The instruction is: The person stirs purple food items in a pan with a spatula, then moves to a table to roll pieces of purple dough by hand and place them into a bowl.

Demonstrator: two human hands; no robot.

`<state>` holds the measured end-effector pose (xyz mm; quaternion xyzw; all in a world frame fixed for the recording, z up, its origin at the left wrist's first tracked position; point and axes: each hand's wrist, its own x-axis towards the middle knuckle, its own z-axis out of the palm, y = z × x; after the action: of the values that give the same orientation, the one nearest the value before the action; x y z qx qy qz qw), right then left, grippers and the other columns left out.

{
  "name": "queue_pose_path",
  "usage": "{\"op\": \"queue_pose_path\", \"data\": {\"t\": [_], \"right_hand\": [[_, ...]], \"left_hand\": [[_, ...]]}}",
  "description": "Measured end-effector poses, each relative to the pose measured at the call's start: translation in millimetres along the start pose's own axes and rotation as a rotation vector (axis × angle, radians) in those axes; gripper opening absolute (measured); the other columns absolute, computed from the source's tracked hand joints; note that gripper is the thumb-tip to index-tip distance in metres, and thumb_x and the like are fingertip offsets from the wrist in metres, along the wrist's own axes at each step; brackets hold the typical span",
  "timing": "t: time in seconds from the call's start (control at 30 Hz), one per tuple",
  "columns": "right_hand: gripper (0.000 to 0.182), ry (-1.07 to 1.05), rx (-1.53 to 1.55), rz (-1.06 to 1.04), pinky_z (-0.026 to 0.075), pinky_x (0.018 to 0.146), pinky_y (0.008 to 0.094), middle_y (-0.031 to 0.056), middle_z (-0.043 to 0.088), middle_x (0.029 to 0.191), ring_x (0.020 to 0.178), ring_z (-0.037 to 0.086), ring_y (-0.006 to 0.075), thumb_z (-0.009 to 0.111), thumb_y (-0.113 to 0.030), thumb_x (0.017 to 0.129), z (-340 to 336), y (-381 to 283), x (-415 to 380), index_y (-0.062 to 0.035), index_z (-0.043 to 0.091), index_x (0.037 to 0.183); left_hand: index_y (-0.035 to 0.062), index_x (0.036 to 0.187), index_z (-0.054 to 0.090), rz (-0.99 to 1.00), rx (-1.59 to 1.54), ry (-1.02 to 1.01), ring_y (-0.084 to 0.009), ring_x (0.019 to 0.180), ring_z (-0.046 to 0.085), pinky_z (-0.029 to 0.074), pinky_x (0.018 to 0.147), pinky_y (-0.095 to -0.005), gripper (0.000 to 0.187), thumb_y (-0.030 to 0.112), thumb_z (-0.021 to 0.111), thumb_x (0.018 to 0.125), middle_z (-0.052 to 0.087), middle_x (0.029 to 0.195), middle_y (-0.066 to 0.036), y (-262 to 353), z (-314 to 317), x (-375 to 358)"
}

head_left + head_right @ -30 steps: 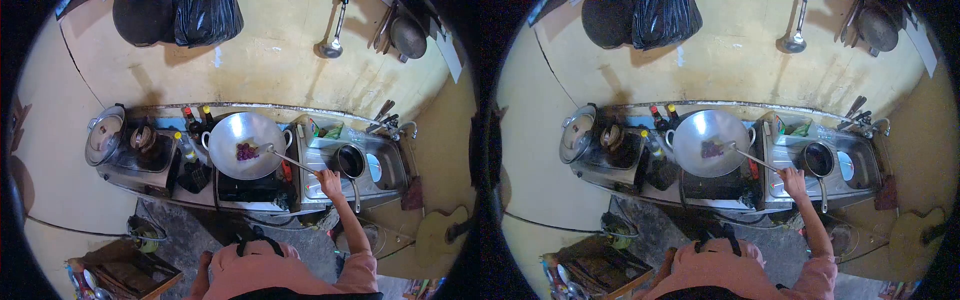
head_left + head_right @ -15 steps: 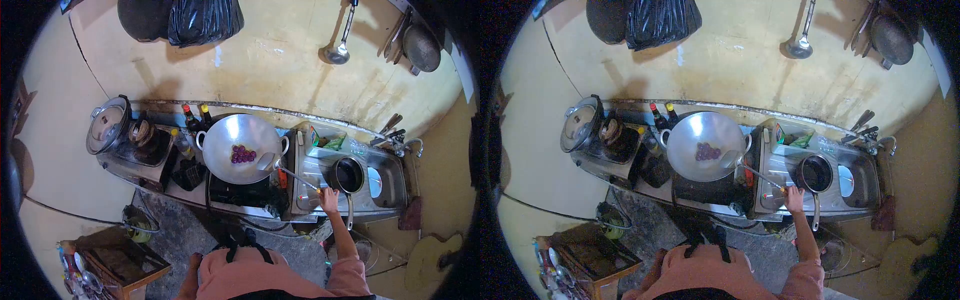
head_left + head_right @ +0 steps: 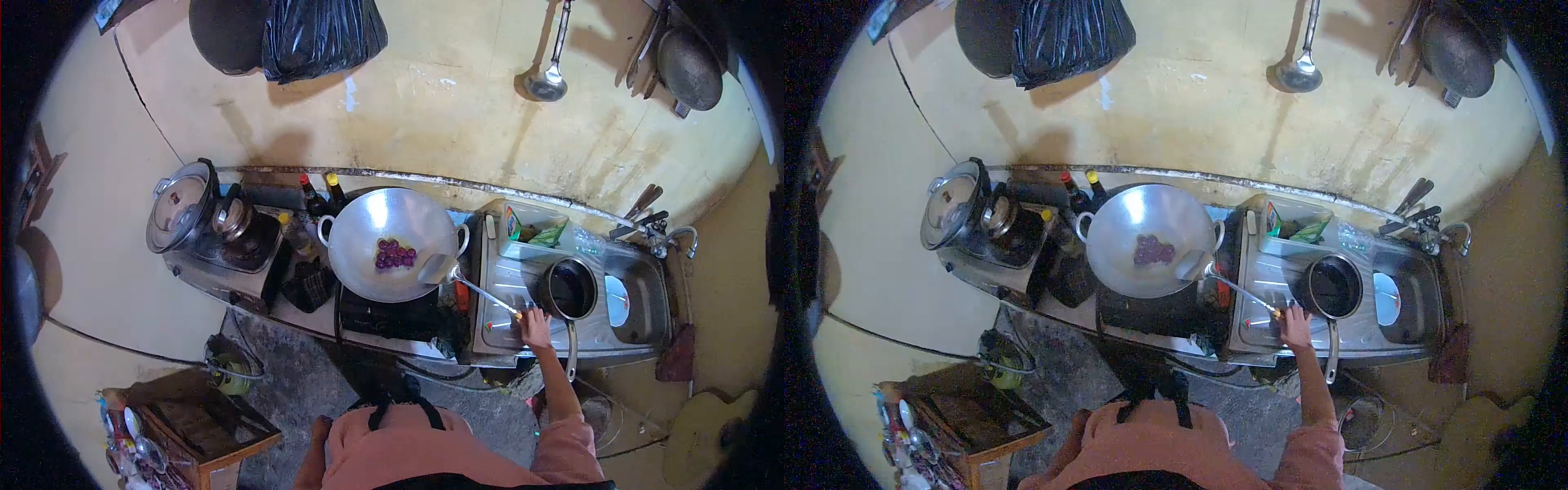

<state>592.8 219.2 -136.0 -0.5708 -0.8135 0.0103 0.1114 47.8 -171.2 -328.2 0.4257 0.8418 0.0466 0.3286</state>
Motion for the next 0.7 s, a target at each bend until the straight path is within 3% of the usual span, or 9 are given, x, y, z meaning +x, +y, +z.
{"op": "queue_pose_path", "data": {"t": [0.13,0.23,0.33,0.43,0.53,0.57,0.63,0.67,0.7], "right_hand": [[0.029,-0.034,0.055,0.022,0.030,0.079,0.0522,0.0127,0.045,0.099,0.098,0.042,0.0289,0.050,-0.026,0.081,-1.6,-5.1,2.6,-0.0070,0.046,0.102],[0.031,-0.014,0.070,0.004,0.030,0.079,0.0491,0.0128,0.045,0.098,0.096,0.042,0.0297,0.052,-0.026,0.079,-6.0,-9.2,2.5,-0.0050,0.046,0.102],[0.036,0.013,0.022,0.006,0.030,0.080,0.0478,0.0140,0.045,0.099,0.095,0.043,0.0307,0.053,-0.026,0.079,-8.6,-11.3,1.3,-0.0034,0.045,0.105],[0.039,0.129,0.012,0.017,0.029,0.082,0.0472,0.0155,0.045,0.101,0.096,0.043,0.0310,0.052,-0.025,0.079,-10.5,-17.1,4.0,-0.0020,0.043,0.110],[0.040,0.251,0.116,0.016,0.028,0.084,0.0463,0.0162,0.044,0.103,0.096,0.042,0.0314,0.052,-0.021,0.078,-21.7,-28.4,10.6,-0.0009,0.041,0.111],[0.040,0.287,0.170,0.012,0.027,0.084,0.0461,0.0163,0.044,0.104,0.096,0.041,0.0315,0.053,-0.020,0.078,-26.9,-35.7,15.2,-0.0007,0.041,0.110],[0.039,0.321,0.300,0.058,0.026,0.085,0.0454,0.0165,0.044,0.103,0.095,0.042,0.0307,0.053,-0.016,0.077,-49.9,-62.8,25.0,-0.0003,0.039,0.111],[0.039,0.332,0.365,0.074,0.026,0.086,0.0451,0.0166,0.044,0.103,0.095,0.042,0.0303,0.052,-0.014,0.077,-59.5,-77.9,28.7,-0.0001,0.038,0.111],[0.037,0.437,0.384,0.034,0.027,0.085,0.0379,0.0144,0.043,0.096,0.088,0.042,0.0255,0.051,-0.005,0.077,-61.8,-93.2,31.2,-0.0001,0.036,0.111]], "left_hand": [[0.0021,0.089,0.060,0.318,0.139,-0.028,-0.0369,0.082,0.057,0.044,0.073,-0.0428,0.034,0.032,0.054,0.072,0.060,0.086,-0.021,2.7,-13.9,3.0],[0.0040,0.090,0.061,-0.168,-0.270,-0.071,-0.0362,0.084,0.056,0.045,0.073,-0.0420,0.030,0.028,0.054,0.073,0.059,0.090,-0.019,44.8,-39.1,-13.8],[0.0046,0.090,0.061,-0.080,-0.231,-0.029,-0.0337,0.082,0.058,0.046,0.072,-0.0408,0.026,0.024,0.053,0.075,0.060,0.088,-0.017,31.1,-25.0,-4.2],[0.0049,0.090,0.061,0.347,0.343,-0.064,-0.0311,0.079,0.059,0.047,0.070,-0.0395,0.023,0.021,0.050,0.077,0.060,0.086,-0.017,16.3,-20.0,-1.5],[0.0043,0.090,0.060,0.272,0.191,0.010,-0.0304,0.078,0.060,0.048,0.068,-0.0382,0.024,0.021,0.049,0.078,0.061,0.082,-0.019,12.8,-17.9,-10.7],[0.0036,0.090,0.060,0.086,-0.063,0.039,-0.0303,0.077,0.060,0.048,0.067,-0.0381,0.024,0.021,0.049,0.078,0.061,0.081,-0.018,15.3,-17.6,-19.6],[0.0023,0.089,0.059,-0.283,-0.573,0.108,-0.0302,0.073,0.060,0.048,0.065,-0.0380,0.024,0.020,0.048,0.079,0.061,0.079,-0.018,76.6,-65.2,-61.8],[0.0012,0.089,0.059,-0.288,-0.577,0.134,-0.0297,0.071,0.061,0.048,0.064,-0.0380,0.024,0.020,0.048,0.079,0.061,0.078,-0.018,64.1,-58.8,-65.0],[0.0001,0.088,0.059,-0.298,-0.585,0.163,-0.0293,0.069,0.061,0.048,0.064,-0.0381,0.025,0.020,0.048,0.079,0.062,0.078,-0.018,48.9,-48.2,-70.0]]}}
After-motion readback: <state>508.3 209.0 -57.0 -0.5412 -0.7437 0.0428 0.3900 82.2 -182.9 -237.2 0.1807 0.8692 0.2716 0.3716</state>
